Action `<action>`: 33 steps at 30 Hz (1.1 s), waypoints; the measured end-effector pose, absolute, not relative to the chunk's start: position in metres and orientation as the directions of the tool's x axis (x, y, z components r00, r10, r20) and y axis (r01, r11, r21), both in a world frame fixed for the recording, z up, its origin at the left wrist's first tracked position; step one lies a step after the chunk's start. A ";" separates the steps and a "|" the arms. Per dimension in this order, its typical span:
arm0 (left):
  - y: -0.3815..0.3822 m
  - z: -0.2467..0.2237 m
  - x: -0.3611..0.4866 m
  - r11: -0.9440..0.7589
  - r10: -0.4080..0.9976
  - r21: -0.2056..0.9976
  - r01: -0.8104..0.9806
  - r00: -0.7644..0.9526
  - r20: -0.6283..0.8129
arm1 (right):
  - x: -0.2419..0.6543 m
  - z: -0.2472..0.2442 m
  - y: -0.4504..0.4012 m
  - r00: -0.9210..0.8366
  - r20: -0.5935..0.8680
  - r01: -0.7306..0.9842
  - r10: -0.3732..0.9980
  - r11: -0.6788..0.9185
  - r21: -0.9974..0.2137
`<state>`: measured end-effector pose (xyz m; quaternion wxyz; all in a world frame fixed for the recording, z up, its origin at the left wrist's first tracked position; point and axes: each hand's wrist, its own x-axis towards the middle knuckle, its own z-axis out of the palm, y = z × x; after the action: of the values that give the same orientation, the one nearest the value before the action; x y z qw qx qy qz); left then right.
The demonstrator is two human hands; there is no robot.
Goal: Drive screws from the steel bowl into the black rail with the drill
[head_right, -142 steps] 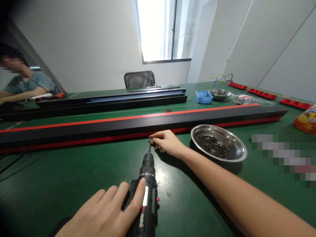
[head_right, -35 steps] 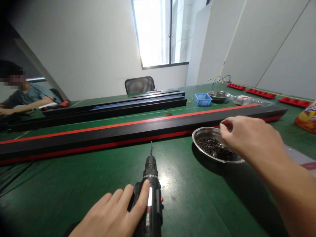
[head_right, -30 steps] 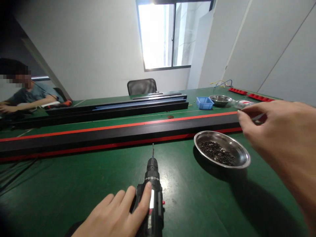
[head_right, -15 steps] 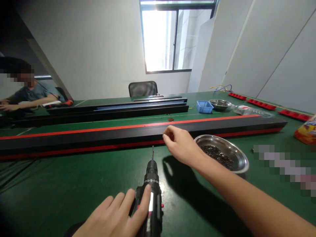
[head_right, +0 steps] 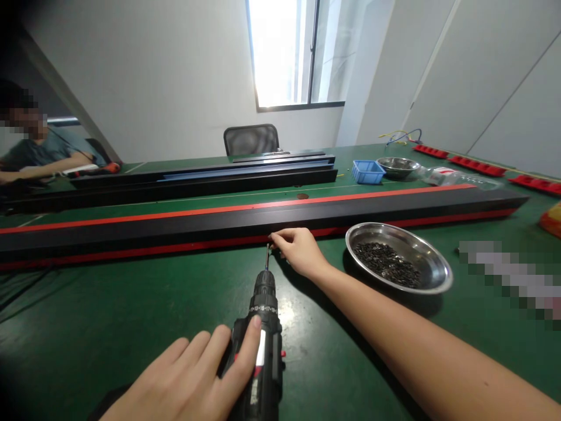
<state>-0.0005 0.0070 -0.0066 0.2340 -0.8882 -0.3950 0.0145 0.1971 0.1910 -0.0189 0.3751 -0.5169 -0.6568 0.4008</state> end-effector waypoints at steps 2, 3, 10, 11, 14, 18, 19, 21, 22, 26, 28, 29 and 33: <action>0.007 -0.006 -0.002 -0.579 0.710 -0.427 0.695 0.687 0.157 | 0.197 -0.020 0.192 -0.213 0.082 0.387 0.973 0.162 -0.908; 0.007 -0.006 -0.002 -0.582 0.709 -0.423 0.695 0.688 0.156 | 0.197 -0.020 0.193 -0.218 0.088 0.391 0.972 0.170 -0.904; 0.008 -0.007 -0.001 -0.583 0.717 -0.406 0.704 0.680 0.152 | 0.201 -0.022 0.195 -0.227 0.088 0.422 0.970 0.179 -0.889; 0.008 -0.008 -0.001 -0.581 0.715 -0.410 0.703 0.682 0.157 | 0.201 -0.022 0.195 -0.228 0.091 0.431 0.969 0.184 -0.884; 0.007 -0.009 -0.002 -0.579 0.715 -0.415 0.702 0.682 0.155 | 0.200 -0.022 0.195 -0.244 0.094 0.449 0.965 0.198 -0.871; 0.007 -0.009 -0.004 -0.582 0.718 -0.408 0.704 0.680 0.149 | 0.200 -0.023 0.195 -0.288 0.090 0.468 0.953 0.222 -0.855; 0.007 -0.009 -0.003 -0.585 0.716 -0.405 0.702 0.682 0.149 | 0.200 -0.022 0.196 -0.297 0.086 0.471 0.951 0.224 -0.853; 0.008 -0.008 -0.002 -0.585 0.719 -0.400 0.706 0.680 0.147 | 0.200 -0.021 0.196 -0.305 0.073 0.470 0.949 0.217 -0.855; 0.008 -0.008 -0.001 -0.585 0.720 -0.396 0.707 0.678 0.147 | 0.200 -0.021 0.196 -0.306 0.063 0.467 0.950 0.208 -0.859; 0.007 -0.007 0.001 -0.577 0.735 -0.389 0.718 0.664 0.135 | 0.200 -0.016 0.195 -0.301 0.023 0.455 0.953 0.165 -0.875; 0.006 -0.007 0.001 -0.575 0.739 -0.392 0.718 0.662 0.128 | 0.200 -0.014 0.194 -0.304 0.011 0.450 0.953 0.153 -0.880; 0.006 -0.006 0.000 -0.577 0.738 -0.393 0.715 0.664 0.124 | 0.200 -0.014 0.194 -0.305 0.007 0.446 0.952 0.149 -0.883; 0.006 -0.006 -0.001 -0.604 0.732 -0.374 0.704 0.676 0.090 | 0.200 -0.014 0.194 -0.291 0.014 0.425 0.957 0.143 -0.894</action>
<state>-0.0010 0.0058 -0.0057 0.1930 -0.8947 -0.4011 0.0360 0.1997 0.1944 -0.0140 0.3175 -0.5036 -0.6860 0.4183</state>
